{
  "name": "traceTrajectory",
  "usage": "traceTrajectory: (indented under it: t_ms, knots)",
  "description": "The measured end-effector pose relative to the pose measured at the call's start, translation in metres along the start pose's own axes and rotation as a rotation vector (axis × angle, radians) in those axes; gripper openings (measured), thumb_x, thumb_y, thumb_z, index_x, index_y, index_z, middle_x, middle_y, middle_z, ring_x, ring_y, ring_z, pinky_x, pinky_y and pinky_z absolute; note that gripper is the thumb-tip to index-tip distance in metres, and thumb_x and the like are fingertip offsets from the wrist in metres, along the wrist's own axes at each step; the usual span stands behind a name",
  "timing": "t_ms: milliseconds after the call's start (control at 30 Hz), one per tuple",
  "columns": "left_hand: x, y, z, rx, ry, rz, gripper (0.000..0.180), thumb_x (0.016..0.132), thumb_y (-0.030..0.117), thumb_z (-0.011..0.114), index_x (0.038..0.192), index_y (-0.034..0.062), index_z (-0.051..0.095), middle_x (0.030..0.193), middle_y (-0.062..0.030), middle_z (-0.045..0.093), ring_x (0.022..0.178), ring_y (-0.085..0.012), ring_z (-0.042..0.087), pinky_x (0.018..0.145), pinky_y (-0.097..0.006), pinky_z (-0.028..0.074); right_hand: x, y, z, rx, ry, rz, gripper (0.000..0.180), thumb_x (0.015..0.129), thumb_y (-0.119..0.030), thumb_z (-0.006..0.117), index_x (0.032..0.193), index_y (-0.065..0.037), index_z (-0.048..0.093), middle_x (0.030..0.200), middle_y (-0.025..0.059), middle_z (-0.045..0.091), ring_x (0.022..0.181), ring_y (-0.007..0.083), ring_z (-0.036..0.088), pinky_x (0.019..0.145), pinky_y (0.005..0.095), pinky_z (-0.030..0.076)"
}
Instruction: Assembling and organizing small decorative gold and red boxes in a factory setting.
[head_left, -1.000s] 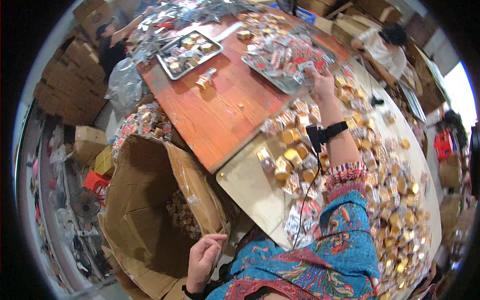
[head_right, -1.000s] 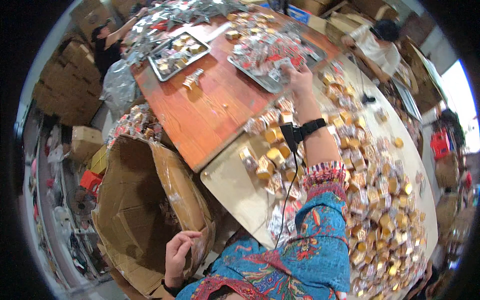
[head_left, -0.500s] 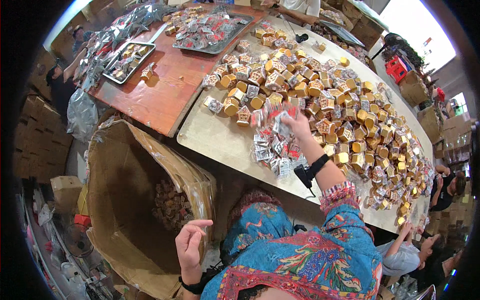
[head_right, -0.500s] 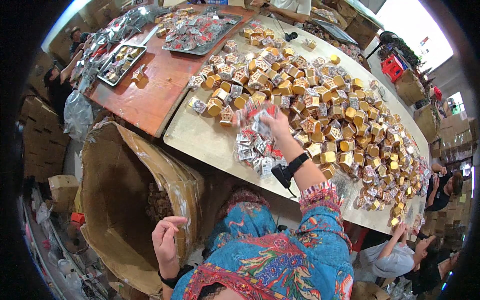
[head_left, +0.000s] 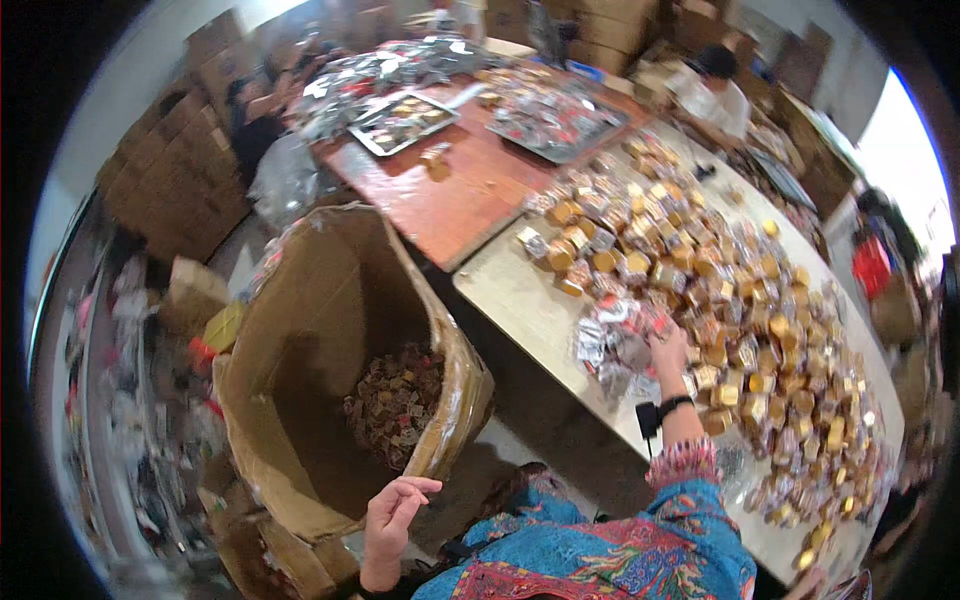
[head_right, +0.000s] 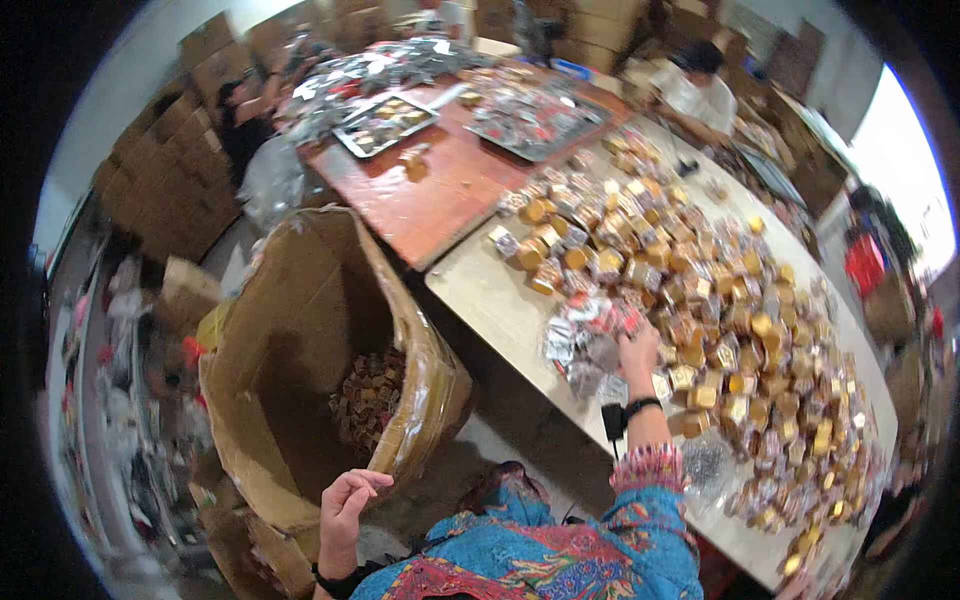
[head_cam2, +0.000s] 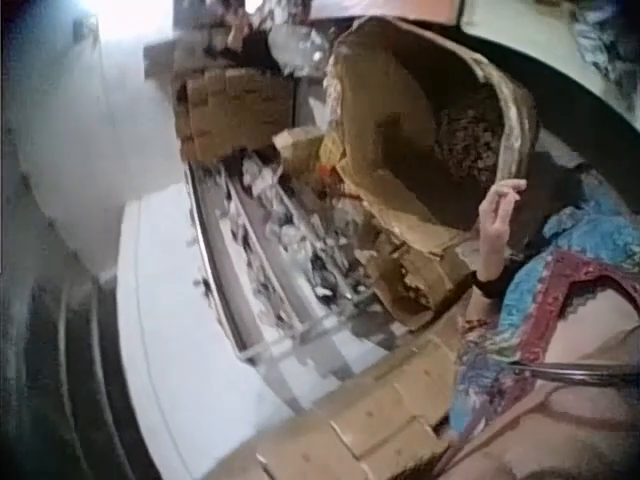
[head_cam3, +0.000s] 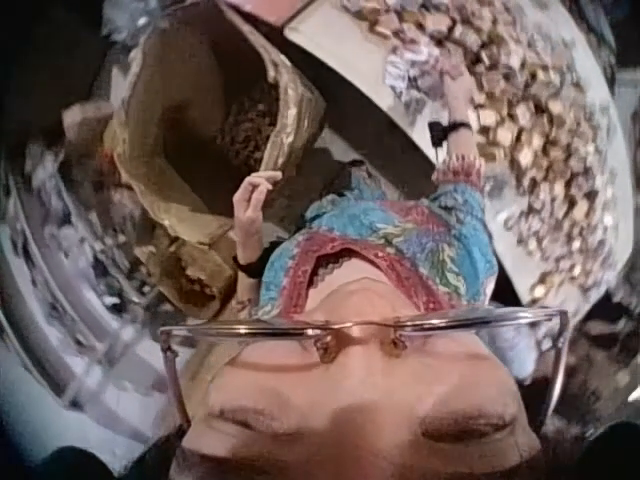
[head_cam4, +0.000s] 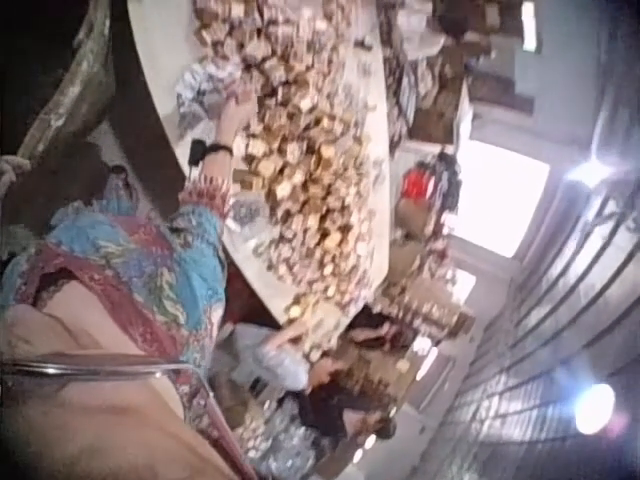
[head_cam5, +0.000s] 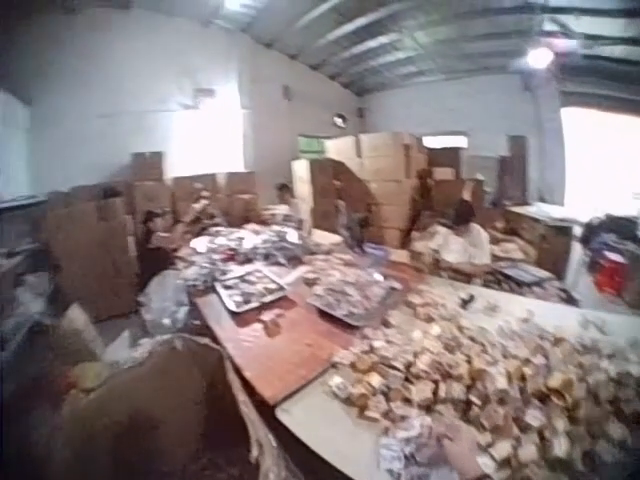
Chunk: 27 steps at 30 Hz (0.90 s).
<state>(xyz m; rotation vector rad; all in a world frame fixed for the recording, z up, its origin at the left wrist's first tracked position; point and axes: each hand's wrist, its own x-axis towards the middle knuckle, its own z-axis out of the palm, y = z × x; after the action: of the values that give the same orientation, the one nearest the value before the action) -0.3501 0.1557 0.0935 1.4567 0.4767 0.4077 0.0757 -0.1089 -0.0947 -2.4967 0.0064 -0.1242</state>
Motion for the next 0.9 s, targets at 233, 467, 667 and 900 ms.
traceTrajectory:
  t_ms: [233,467,667,900]
  knots:
    - [-0.036,0.015,0.018,-0.002,0.227,-0.058,0.01,0.085,0.003,0.045,0.081,-0.0019,0.053,0.1,-0.0146,0.061,0.093,-0.017,0.055,0.082,-0.028,0.041,-0.01,-0.027,-0.009,0.003,0.2,-0.384,0.038,0.072,-0.009,0.062,0.108,-0.001,0.051,0.105,0.0163,0.051,0.099,0.033,0.048,0.087,0.0406,0.039]
    - [-0.073,0.001,0.026,0.001,0.323,-0.069,0.012,0.088,0.007,0.045,0.08,0.0011,0.054,0.103,-0.012,0.059,0.094,-0.0163,0.053,0.083,-0.029,0.041,-0.01,-0.147,0.011,0.308,-0.192,-0.661,0.025,0.074,-0.001,0.056,0.1,-0.003,0.056,0.095,0.0149,0.054,0.091,0.0288,0.052,0.078,0.0355,0.042]
    - [-0.134,0.0,0.041,-0.045,0.616,-0.111,0.013,0.087,0.011,0.047,0.081,0.0023,0.054,0.101,-0.0095,0.06,0.093,-0.0146,0.053,0.083,-0.028,0.041,-0.077,-0.255,0.033,0.52,-0.495,-0.917,0.022,0.081,0.0,0.055,0.103,-0.004,0.058,0.101,0.0071,0.052,0.076,0.0126,0.054,0.063,0.0243,0.045]
    - [-0.216,-0.014,0.052,-0.127,0.957,-0.06,0.012,0.087,0.009,0.047,0.079,0.0014,0.053,0.1,-0.0096,0.06,0.093,-0.0144,0.053,0.084,-0.027,0.039,-0.222,-0.319,0.023,0.729,-0.896,-1.174,0.013,0.081,0.004,0.054,0.093,0.0,0.058,0.094,0.006,0.055,0.069,0.0097,0.052,0.062,0.021,0.044]
